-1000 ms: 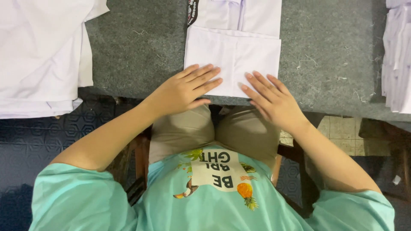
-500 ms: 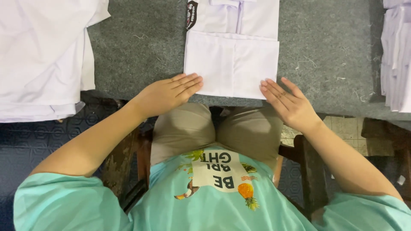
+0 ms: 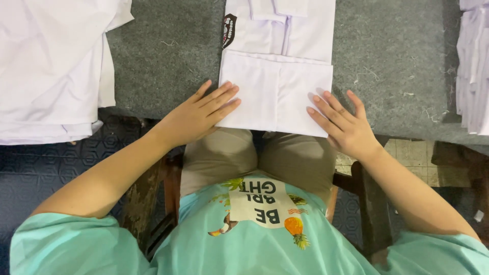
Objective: Folding a white collared shirt on a flat work surface and adding it to a stack of finished goods.
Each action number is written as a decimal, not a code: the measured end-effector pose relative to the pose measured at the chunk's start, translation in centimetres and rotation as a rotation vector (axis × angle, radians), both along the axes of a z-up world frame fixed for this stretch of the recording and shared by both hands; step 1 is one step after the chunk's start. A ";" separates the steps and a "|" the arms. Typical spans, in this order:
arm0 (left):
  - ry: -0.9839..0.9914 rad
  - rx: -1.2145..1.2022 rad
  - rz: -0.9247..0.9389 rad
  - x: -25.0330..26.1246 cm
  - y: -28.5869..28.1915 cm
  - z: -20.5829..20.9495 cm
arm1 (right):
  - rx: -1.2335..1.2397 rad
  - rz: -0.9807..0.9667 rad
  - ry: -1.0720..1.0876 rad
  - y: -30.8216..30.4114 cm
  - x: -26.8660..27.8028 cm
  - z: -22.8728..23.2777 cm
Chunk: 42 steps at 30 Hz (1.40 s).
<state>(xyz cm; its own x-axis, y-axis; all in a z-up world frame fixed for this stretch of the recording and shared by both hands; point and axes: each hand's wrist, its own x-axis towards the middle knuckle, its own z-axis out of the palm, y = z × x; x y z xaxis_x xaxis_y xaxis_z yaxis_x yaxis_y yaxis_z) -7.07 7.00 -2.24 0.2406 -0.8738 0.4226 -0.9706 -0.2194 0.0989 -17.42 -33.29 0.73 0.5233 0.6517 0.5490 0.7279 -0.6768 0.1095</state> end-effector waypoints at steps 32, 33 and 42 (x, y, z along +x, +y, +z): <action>0.194 -0.034 0.114 2.4 -0.4 0.1 | 0.187 -0.117 0.345 0.9 1.3 2.9; 0.147 -0.059 0.096 1.9 -0.2 0.3 | 0.182 -0.103 0.322 1.0 1.0 3.0; 0.256 -0.581 0.062 -2.2 -1.8 1.4 | 0.768 0.099 0.688 -3.4 -2.5 -4.1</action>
<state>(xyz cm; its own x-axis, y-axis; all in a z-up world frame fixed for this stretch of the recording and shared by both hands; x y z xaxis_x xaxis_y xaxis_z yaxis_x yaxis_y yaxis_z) -9.28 5.21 -0.87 0.4396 -0.5008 0.7457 -0.8876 -0.1149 0.4461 -19.87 -36.73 -3.33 0.8441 0.3094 0.4380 0.5264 -0.3219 -0.7870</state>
